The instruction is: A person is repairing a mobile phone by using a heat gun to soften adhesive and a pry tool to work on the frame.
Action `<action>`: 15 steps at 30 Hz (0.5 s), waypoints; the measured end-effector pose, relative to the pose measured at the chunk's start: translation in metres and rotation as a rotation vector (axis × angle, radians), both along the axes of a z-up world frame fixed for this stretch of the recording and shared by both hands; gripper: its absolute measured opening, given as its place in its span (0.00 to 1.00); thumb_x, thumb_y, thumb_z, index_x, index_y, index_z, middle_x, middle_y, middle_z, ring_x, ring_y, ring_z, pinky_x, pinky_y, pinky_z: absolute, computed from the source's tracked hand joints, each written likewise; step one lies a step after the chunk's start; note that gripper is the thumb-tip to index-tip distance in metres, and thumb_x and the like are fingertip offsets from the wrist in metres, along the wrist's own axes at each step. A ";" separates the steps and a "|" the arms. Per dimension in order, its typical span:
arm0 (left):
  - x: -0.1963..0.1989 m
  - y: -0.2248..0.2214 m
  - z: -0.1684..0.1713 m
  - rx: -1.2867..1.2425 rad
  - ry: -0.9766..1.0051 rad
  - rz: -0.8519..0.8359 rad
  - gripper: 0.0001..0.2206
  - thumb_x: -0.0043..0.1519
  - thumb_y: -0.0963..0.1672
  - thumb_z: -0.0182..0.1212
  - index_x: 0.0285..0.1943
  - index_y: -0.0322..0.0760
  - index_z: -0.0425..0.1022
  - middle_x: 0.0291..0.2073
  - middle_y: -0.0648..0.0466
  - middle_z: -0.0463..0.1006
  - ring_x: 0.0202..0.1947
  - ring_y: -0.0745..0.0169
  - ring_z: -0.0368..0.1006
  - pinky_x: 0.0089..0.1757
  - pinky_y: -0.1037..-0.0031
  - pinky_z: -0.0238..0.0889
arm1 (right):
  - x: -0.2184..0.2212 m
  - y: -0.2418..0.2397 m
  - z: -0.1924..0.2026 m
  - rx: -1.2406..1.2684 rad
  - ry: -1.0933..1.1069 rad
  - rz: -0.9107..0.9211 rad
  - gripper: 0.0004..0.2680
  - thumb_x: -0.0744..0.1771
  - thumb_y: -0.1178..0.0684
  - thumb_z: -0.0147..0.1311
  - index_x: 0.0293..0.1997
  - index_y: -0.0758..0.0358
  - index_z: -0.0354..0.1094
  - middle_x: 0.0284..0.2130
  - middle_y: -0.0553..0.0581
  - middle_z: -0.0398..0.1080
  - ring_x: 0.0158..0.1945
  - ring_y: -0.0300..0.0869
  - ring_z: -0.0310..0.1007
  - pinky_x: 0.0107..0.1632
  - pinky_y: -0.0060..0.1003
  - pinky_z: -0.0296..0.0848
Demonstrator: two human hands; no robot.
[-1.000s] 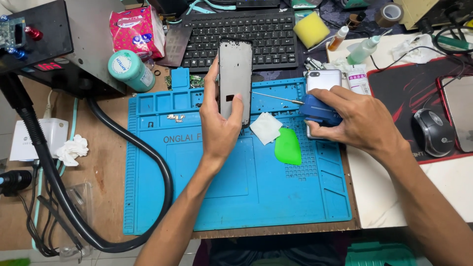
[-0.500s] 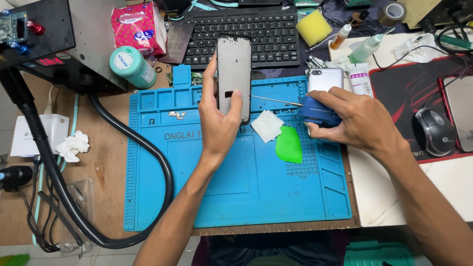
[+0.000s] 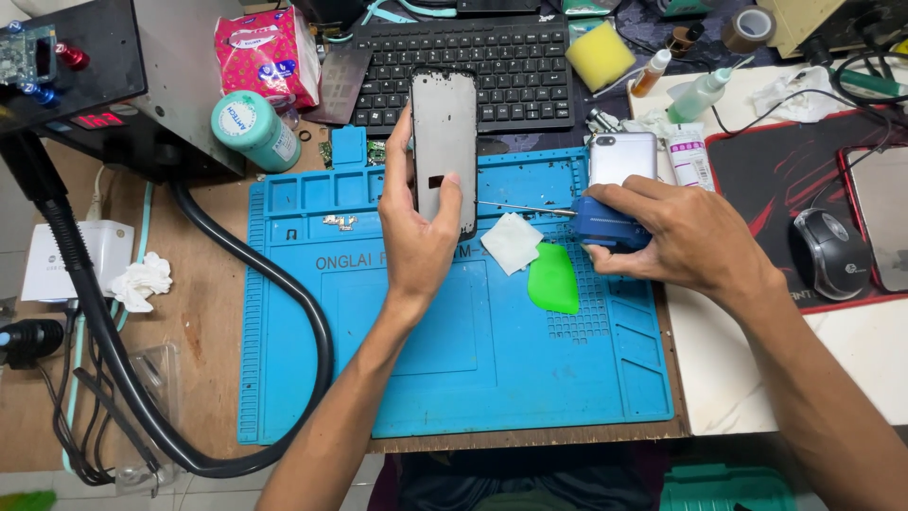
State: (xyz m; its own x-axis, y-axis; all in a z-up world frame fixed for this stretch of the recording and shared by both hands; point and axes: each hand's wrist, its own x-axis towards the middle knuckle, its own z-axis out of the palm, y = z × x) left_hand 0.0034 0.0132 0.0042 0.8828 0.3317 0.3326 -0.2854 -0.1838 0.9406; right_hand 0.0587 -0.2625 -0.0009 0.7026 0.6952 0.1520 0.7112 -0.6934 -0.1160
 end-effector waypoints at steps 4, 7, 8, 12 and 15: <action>0.000 -0.001 -0.001 -0.002 0.000 -0.010 0.28 0.66 0.39 0.51 0.77 0.40 0.53 0.72 0.48 0.64 0.69 0.53 0.67 0.61 0.69 0.69 | 0.000 0.000 0.001 0.026 0.000 0.000 0.21 0.63 0.35 0.60 0.57 0.52 0.68 0.34 0.52 0.71 0.29 0.50 0.72 0.28 0.49 0.77; 0.002 -0.001 -0.002 0.000 0.011 0.006 0.27 0.65 0.39 0.52 0.75 0.37 0.55 0.70 0.47 0.66 0.68 0.54 0.67 0.61 0.69 0.67 | 0.000 0.002 0.004 0.064 -0.054 -0.002 0.21 0.63 0.37 0.60 0.60 0.53 0.67 0.38 0.53 0.72 0.32 0.51 0.74 0.28 0.49 0.77; 0.003 -0.001 -0.002 -0.001 0.029 0.022 0.26 0.64 0.39 0.51 0.74 0.35 0.56 0.68 0.46 0.68 0.66 0.55 0.69 0.60 0.70 0.67 | -0.001 0.003 0.006 0.087 -0.085 -0.002 0.21 0.64 0.38 0.60 0.60 0.54 0.67 0.39 0.53 0.71 0.34 0.51 0.75 0.28 0.47 0.76; 0.010 0.003 -0.017 -0.149 0.167 -0.079 0.20 0.64 0.40 0.51 0.66 0.43 0.58 0.44 0.49 0.80 0.38 0.67 0.73 0.35 0.77 0.68 | 0.005 -0.005 0.006 0.104 -0.114 -0.004 0.21 0.64 0.39 0.60 0.61 0.54 0.66 0.42 0.56 0.72 0.36 0.52 0.76 0.31 0.49 0.78; 0.013 0.002 -0.026 -0.239 0.250 -0.135 0.12 0.61 0.38 0.50 0.51 0.42 0.57 0.41 0.44 0.82 0.39 0.61 0.78 0.33 0.73 0.73 | 0.009 -0.012 0.003 0.096 -0.135 0.017 0.22 0.65 0.40 0.60 0.62 0.57 0.65 0.41 0.59 0.72 0.36 0.52 0.76 0.34 0.46 0.78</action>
